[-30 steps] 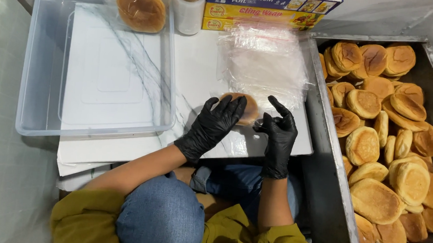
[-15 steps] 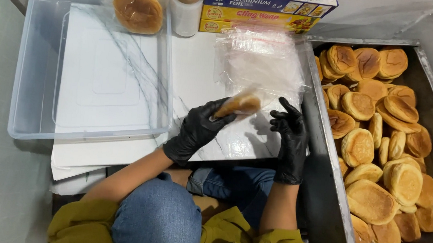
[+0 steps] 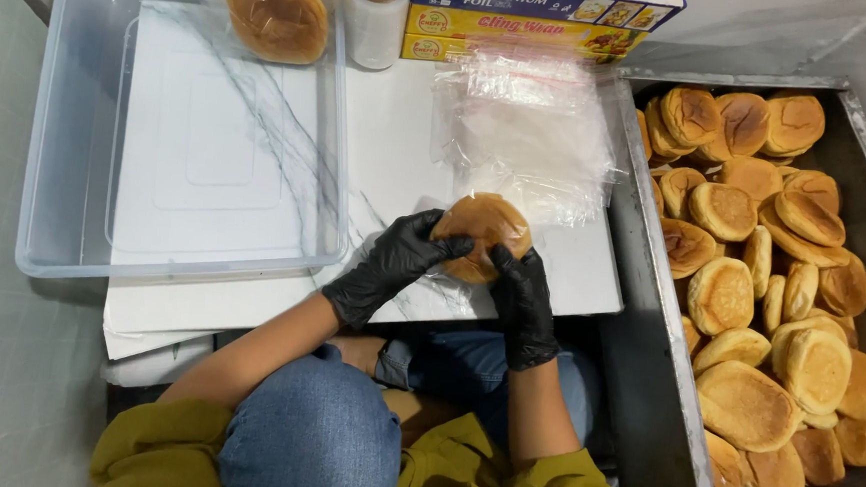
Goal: The person, wearing black gloves, picks up individual baked rolls from a large metal container and places them into clear plastic bags, sometimes stacking the bagged rolls into a nearby bin.
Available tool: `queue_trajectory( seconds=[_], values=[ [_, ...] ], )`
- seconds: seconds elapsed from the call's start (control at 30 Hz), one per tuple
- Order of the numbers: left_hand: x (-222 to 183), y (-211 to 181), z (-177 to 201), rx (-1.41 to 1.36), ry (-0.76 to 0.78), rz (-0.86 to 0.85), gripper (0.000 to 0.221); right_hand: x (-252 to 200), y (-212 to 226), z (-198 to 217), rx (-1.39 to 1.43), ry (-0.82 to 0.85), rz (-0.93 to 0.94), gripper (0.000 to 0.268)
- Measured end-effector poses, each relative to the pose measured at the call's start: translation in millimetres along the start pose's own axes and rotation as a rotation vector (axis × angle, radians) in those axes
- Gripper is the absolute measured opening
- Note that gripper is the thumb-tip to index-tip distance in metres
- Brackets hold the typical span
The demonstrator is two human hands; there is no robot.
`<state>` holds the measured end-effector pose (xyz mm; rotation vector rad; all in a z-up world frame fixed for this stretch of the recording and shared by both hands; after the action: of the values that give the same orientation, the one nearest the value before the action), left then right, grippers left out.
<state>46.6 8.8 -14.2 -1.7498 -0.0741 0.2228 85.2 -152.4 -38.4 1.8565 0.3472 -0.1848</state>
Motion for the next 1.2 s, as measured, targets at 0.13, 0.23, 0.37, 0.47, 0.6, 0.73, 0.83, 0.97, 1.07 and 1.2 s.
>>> queue_trajectory(
  seconds=[0.13,0.23,0.37,0.47,0.6,0.73,0.83,0.97,1.07,1.2],
  values=[
    [10,15,2,-0.009,0.020,-0.049,0.032,5,-1,0,0.028,-0.030,0.065,0.044],
    [10,10,6,-0.077,0.019,-0.026,0.041,6,5,-1,0.255,-0.017,0.084,0.041],
    [7,18,14,-0.329,-0.020,0.133,0.024,4,20,2,0.343,-0.076,0.115,0.042],
    [1,3,12,-0.342,-0.028,0.152,0.018,10,15,9,0.369,-0.089,0.138,0.043],
    [4,-8,15,-0.385,-0.062,0.117,0.019,8,14,11,0.471,-0.099,0.181,0.038],
    [6,-2,2,-0.242,-0.010,0.238,0.054,2,12,6,0.551,-0.123,0.184,0.038],
    [4,5,-11,0.175,0.086,0.277,0.042,3,6,2,0.595,-0.111,0.207,0.034],
    [0,-6,-19,0.074,0.064,0.201,0.017,-5,9,-7,0.613,-0.114,0.225,0.035],
    [-10,-19,-17,-0.074,0.057,0.165,0.014,-5,3,-1,0.642,-0.126,0.193,0.035],
    [7,28,-6,0.079,-0.034,0.066,0.021,-4,-1,3,0.642,-0.117,0.172,0.034]
  ],
)
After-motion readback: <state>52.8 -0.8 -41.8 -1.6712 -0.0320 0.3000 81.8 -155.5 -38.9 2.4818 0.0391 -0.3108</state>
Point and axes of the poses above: each hand's wrist, its own x-axis towards the middle knuckle, its own z-axis out of the back of the hand, y = z × x, the point moved 5 cm from there along x, towards the middle knuckle, and after that the axes turned 7 degrees about -x, right-handed, at the moved point
